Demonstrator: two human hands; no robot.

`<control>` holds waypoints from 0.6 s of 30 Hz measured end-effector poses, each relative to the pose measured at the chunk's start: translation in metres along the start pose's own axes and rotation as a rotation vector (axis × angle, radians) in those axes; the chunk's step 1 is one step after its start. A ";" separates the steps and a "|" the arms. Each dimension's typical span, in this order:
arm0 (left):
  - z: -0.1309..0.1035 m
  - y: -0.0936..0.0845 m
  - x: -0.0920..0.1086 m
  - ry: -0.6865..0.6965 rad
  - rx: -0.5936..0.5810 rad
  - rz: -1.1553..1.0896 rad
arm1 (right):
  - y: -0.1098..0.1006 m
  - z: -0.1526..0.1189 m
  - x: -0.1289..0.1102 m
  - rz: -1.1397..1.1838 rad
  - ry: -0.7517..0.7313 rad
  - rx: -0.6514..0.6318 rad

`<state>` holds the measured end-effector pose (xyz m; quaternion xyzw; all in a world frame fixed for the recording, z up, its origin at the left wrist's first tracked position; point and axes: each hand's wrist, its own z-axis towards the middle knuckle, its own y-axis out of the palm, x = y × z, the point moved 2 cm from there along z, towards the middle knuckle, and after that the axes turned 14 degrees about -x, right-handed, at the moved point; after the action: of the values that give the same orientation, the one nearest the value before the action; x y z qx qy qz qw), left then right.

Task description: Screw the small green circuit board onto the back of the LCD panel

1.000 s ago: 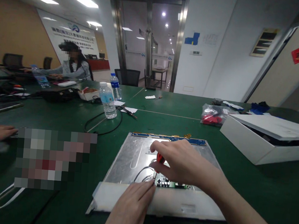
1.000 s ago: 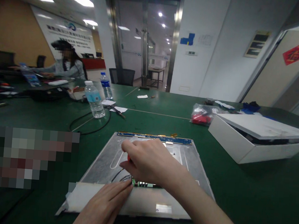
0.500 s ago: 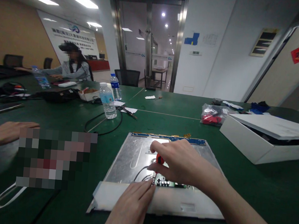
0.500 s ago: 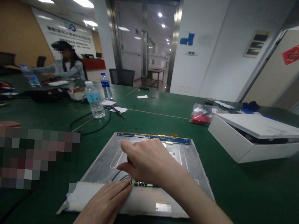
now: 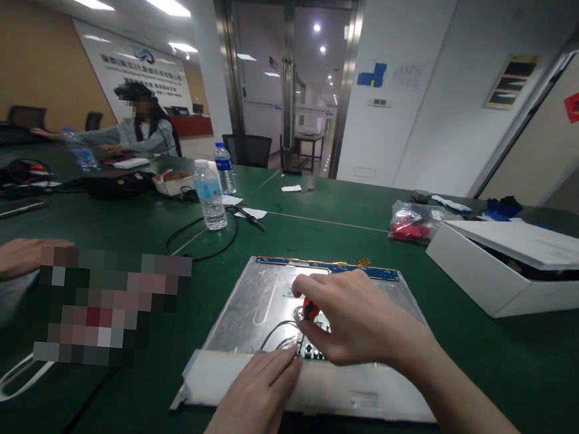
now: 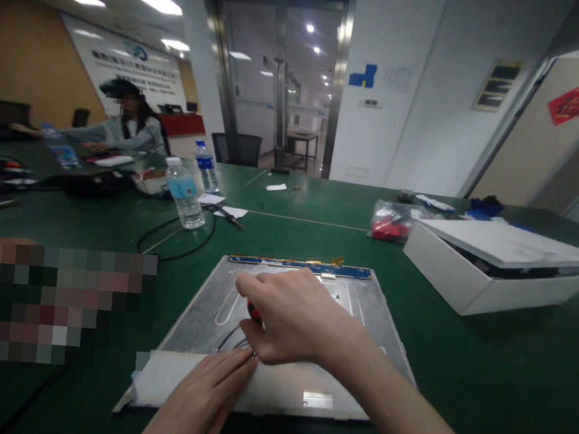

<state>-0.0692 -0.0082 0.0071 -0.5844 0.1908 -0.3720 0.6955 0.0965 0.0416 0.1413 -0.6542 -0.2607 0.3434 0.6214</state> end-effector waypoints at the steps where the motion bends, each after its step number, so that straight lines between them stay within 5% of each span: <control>1: 0.001 -0.001 0.000 -0.001 -0.001 -0.008 | -0.001 -0.001 0.000 0.008 -0.013 0.005; 18: -0.001 0.001 0.000 -0.030 -0.041 -0.045 | -0.001 0.001 0.002 0.004 0.006 -0.010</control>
<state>-0.0693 -0.0085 0.0061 -0.6080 0.1747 -0.3748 0.6777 0.0968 0.0435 0.1417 -0.6588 -0.2594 0.3413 0.6182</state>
